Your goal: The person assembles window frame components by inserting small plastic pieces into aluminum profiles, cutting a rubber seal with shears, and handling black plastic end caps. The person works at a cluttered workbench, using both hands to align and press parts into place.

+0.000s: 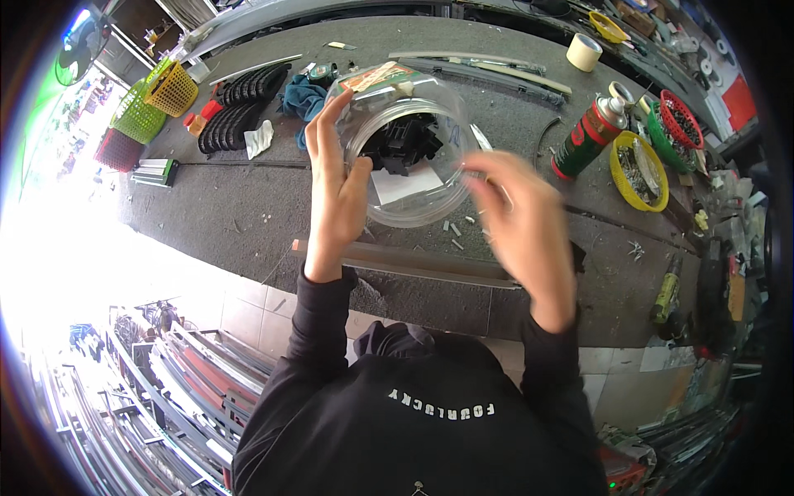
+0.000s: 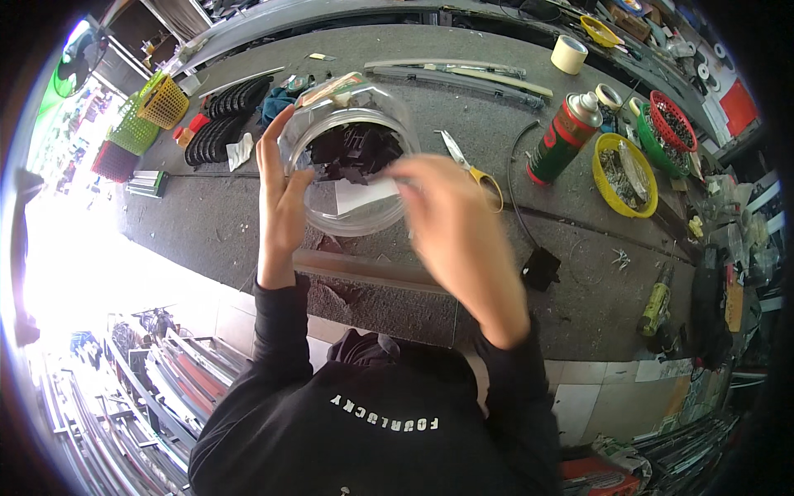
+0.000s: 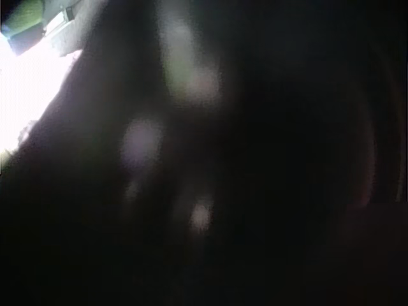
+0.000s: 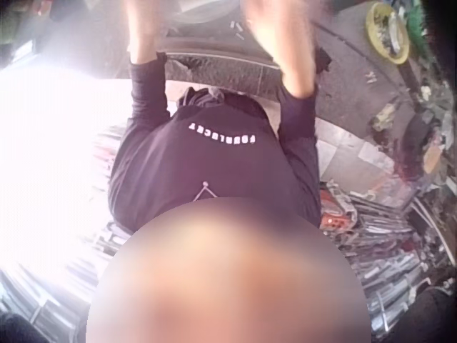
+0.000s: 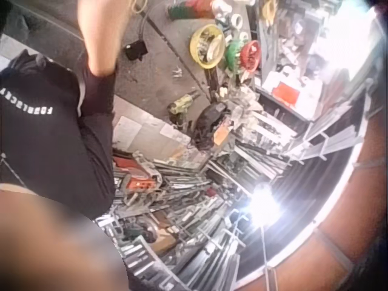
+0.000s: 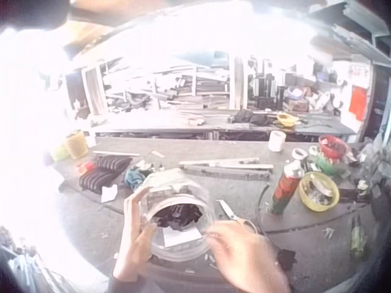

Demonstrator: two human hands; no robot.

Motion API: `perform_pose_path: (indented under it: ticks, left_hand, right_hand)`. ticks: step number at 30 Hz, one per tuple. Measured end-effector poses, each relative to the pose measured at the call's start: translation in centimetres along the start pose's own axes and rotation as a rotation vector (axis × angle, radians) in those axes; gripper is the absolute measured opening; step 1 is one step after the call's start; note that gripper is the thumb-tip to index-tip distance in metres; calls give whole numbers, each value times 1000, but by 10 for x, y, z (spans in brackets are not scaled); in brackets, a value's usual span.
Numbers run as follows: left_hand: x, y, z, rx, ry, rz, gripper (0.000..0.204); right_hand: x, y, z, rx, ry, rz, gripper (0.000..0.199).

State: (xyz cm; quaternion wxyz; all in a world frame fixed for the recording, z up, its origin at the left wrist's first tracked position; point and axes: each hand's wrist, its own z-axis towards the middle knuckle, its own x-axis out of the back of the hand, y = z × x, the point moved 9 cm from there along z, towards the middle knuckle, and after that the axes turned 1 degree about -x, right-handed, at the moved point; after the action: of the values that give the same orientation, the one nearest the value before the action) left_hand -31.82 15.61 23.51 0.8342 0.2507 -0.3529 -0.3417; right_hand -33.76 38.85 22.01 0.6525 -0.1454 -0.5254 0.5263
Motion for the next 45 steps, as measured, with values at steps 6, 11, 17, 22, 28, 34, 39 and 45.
perform_pose_path:
  ticks: [6,11,17,22,28,34,39,45]
  left_hand:
    - [1,1,-3,2,3,-29,77]
    - [7,-7,-5,33,31,-111,77]
    - [10,-13,-5,32,21,-117,76]
    - [14,-21,-4,60,17,-196,79]
    - [15,-24,-1,76,12,-189,79]
    - [7,-12,0,60,-4,-123,78]
    - [-10,7,-17,-17,0,20,81]
    - [-13,9,-25,-36,12,9,76]
  right_hand:
    - [-155,2,100,239,-196,-771,35]
    - [-149,2,103,111,-155,-625,47]
    - [-90,-45,50,197,-86,-285,52]
    - [62,21,-58,-73,242,-61,57]
    - [152,202,-153,-788,280,-620,68]
    - [113,79,-90,-153,466,-456,47]
    - [-84,-34,34,422,78,-320,9]
    - [-188,-22,88,495,-199,-635,14]
